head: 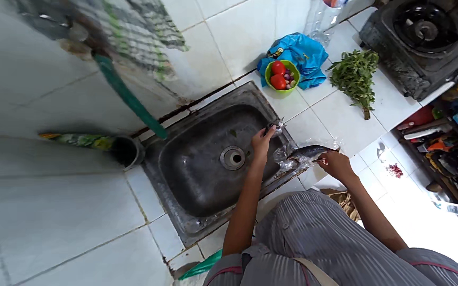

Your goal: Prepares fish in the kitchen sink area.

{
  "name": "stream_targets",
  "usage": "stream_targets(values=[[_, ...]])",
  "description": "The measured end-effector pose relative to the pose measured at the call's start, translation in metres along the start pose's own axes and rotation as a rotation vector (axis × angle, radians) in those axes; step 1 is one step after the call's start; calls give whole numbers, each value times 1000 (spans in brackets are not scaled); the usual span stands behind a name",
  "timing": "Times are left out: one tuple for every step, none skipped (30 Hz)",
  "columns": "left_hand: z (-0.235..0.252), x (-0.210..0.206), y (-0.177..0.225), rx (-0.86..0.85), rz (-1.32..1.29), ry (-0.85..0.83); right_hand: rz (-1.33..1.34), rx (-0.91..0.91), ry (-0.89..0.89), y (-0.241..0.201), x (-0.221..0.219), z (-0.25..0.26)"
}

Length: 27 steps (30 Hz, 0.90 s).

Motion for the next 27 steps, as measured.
stream_targets(values=[[-13,13,-6,10,-19,8,2,5,12,1,-2,0],[-25,26,-12,23,-62,16,1,13,29,1,-4,0],[-39,39,-17,31,-118,36,0,18,49,0,-6,0],[-53,51,-20,37,-166,69,-5,13,65,-2,-6,0],[-67,62,-24,42,-216,101,-18,10,96,-3,-7,-2],[-81,71,-28,47,-262,137,-35,9,132,-3,-6,-3],[-95,80,-32,50,-302,176,-49,12,161,-4,-4,-5],[-110,89,-36,48,-332,219,-59,23,186,-4,-1,-5],[-124,97,-42,48,-362,269,-66,35,192,-5,3,-5],[-139,106,-51,51,-402,322,-77,53,190,-7,7,-5],[-156,114,-61,51,-446,384,-87,73,185,-10,12,-5],[-171,122,-71,51,-493,456,-95,108,191,-14,17,-3],[-188,130,-81,53,-538,545,-106,147,197,-19,23,-1],[-205,138,-91,57,-577,657,-122,183,200,-27,29,0],[-221,145,-102,59,-618,778,-139,216,203,-36,36,1],[-237,152,-116,50,-643,900,-151,246,204,-46,42,2],[-252,161,-134,31,-648,1009,-160,277,203,-56,47,4],[-264,169,-155,8,-633,1118,-170,315,203,-67,51,6],[-276,178,-177,-14,-608,1214,-180,362,207,-79,54,8],[-285,185,-199,-25,-592,1292,-190,409,210,-92,55,8],[-292,193,-221,-28,-594,1350,-202,450,212,-104,55,8],[-297,199,-239,-24,-609,1384,-214,491,211,-117,54,7],[-300,204,-253,-23,-638,1398,-223,532,205,-129,51,5],[-302,209,-264,-25,-669,1379,-237,578,200,-140,47,3],[-303,214,-272,-25,-682,1336,-241,630,188,-148,42,1],[-303,218,-277,-21,-674,1269,-238,677,174,-155,36,-1],[-303,223,-278,-19,-664,1188,-238,717,162,-162,30,-2]])
Point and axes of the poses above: each hand's wrist, its own z-axis towards the middle knuckle, its own x-axis out of the back of the hand, y = z × x, the point moved 3 cm from there along z, towards the middle knuckle, and after that the axes turned 7 degrees about -z, right-handed, at the moved point
